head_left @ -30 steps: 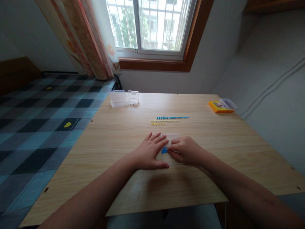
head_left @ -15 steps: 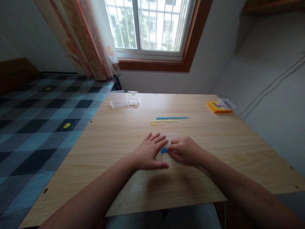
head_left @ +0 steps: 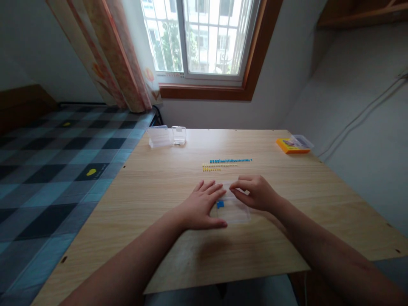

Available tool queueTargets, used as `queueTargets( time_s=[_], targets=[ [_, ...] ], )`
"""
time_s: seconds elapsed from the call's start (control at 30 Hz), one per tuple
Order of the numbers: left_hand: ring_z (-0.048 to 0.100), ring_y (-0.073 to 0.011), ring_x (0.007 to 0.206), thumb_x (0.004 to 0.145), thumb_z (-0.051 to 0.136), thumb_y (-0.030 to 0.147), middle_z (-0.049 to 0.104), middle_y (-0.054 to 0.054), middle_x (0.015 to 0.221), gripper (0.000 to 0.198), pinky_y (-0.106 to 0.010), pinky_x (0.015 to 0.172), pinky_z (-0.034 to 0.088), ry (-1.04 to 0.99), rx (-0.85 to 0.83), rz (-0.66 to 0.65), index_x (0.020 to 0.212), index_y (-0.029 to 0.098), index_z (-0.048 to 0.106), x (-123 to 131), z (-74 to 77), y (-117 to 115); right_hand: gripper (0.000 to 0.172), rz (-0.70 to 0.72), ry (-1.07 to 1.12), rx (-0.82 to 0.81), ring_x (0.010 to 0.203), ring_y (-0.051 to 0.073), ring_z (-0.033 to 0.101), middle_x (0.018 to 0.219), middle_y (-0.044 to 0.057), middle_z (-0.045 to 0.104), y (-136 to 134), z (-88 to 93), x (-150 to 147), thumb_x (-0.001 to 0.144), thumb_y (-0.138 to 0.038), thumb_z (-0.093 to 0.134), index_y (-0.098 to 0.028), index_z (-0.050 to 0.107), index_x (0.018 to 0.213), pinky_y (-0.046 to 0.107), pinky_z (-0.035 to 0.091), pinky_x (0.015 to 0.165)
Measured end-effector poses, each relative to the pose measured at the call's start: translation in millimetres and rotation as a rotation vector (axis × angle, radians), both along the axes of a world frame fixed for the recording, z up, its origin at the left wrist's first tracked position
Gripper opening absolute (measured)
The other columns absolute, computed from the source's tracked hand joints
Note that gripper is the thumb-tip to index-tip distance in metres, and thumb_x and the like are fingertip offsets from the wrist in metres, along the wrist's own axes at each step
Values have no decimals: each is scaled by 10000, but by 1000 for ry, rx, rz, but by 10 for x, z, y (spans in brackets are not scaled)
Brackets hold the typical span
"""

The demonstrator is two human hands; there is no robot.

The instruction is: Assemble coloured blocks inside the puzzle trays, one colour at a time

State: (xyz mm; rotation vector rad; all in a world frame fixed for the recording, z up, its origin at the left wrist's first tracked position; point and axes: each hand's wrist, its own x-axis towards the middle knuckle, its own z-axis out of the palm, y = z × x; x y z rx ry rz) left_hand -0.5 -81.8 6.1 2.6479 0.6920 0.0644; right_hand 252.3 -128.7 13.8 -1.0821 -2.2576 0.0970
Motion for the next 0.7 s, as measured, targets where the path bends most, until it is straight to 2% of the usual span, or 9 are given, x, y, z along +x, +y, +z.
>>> queueTargets(
  time_s=[0.2, 0.37, 0.53, 0.7],
  targets=[
    [234, -414, 1554, 762, 689, 773, 355, -146, 1656, 1003, -629, 1270, 107, -11, 4, 4, 1557, 214, 440, -7, -6, -3, 179, -75, -88, 54, 724, 158, 613, 797, 44, 695, 306, 224, -70, 970, -229, 592, -184, 763, 939, 271, 428, 685],
    [251, -422, 1546, 756, 686, 782, 359, -153, 1654, 1004, -640, 1265, 113, -33, -2, -1, 1550, 214, 449, -11, -10, 0, 217, -237, -280, -96, 911, 204, 644, 949, 86, 731, 876, 369, -198, 954, -223, 607, -191, 814, 1010, 300, 455, 849],
    [243, -418, 1550, 761, 657, 809, 344, -149, 1661, 1017, -644, 1262, 111, -45, -3, -8, 1561, 224, 429, -22, -37, 7, 248, -336, -352, -237, 914, 189, 663, 1034, 100, 751, 1381, 297, -322, 958, -258, 607, -191, 832, 1037, 266, 466, 846],
    [238, -412, 1553, 774, 642, 809, 334, -150, 1666, 1013, -639, 1263, 107, -54, -10, -14, 1569, 222, 417, -21, -45, 0, 216, -360, -392, -325, 893, 186, 673, 1026, 78, 777, 1617, 202, -403, 913, -301, 670, -219, 839, 1020, 250, 464, 787]
  ],
)
